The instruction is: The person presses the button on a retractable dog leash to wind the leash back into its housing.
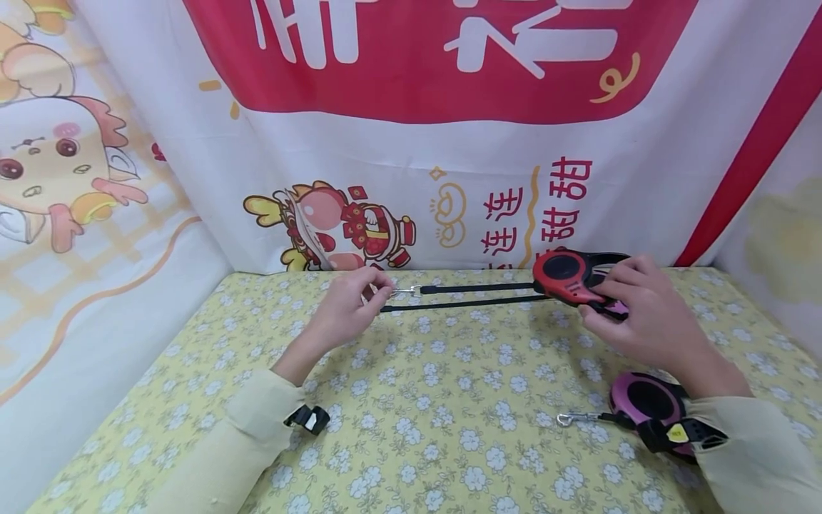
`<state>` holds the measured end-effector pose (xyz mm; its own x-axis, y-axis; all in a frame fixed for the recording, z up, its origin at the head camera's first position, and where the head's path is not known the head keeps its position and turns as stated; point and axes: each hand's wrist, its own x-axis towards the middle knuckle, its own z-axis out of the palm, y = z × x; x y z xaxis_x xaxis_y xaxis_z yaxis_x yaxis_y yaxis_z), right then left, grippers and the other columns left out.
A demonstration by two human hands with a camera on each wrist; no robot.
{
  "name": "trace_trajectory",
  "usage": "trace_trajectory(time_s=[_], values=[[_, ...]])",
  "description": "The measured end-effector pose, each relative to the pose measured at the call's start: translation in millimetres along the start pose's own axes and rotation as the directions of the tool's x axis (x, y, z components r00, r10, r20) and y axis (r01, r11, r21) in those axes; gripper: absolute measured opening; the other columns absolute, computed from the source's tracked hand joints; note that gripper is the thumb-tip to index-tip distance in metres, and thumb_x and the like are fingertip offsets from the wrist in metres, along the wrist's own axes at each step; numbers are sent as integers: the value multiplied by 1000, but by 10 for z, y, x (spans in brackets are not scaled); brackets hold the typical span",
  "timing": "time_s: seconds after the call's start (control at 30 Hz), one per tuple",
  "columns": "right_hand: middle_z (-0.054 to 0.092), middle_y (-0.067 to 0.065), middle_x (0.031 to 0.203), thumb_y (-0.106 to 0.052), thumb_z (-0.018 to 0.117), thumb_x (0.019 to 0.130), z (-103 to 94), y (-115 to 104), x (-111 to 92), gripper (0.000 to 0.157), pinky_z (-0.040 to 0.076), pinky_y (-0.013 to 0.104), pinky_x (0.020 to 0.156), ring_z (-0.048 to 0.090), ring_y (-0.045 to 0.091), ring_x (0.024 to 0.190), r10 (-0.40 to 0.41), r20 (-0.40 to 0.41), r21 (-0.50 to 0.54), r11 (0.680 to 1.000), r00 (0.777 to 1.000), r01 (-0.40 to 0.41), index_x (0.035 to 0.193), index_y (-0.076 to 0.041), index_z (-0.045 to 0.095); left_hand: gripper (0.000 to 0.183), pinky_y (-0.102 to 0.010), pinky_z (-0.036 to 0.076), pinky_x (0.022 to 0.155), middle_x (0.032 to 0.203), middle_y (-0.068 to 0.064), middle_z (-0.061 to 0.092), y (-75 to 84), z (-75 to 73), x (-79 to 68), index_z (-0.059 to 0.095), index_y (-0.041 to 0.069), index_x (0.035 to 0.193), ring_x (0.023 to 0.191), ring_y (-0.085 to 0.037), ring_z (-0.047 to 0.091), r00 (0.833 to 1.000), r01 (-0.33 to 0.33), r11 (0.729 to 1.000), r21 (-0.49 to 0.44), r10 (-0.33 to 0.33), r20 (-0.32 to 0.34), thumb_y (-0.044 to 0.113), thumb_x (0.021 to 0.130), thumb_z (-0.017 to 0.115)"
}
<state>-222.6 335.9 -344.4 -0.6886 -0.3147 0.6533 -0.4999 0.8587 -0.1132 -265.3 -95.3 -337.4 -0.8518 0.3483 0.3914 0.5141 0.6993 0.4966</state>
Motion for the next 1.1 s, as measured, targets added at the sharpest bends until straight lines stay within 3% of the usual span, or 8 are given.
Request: trace_trajectory(time_s=[0.33,1.1], values=[[69,13,92,-17,85,69,3,-40,29,28,39,44,70,43,23,93,14,17,-7,1000,1000,-14,90,1,80,13,-33,58,79,104,-4,74,15,-18,-23,73,12,112,87,-17,65,1000,-9,1000,21,9,-3,20,107,64],[71,11,92,-16,86,67,1,-25,11,28,34,37,73,43,21,92,-30,10,2,1000,1000,30,90,0,81,13,-32,58,77,101,-3,74,51,15,-29,74,13,109,86,-16,65,999,-41,999,32,41,-6,21,106,65]])
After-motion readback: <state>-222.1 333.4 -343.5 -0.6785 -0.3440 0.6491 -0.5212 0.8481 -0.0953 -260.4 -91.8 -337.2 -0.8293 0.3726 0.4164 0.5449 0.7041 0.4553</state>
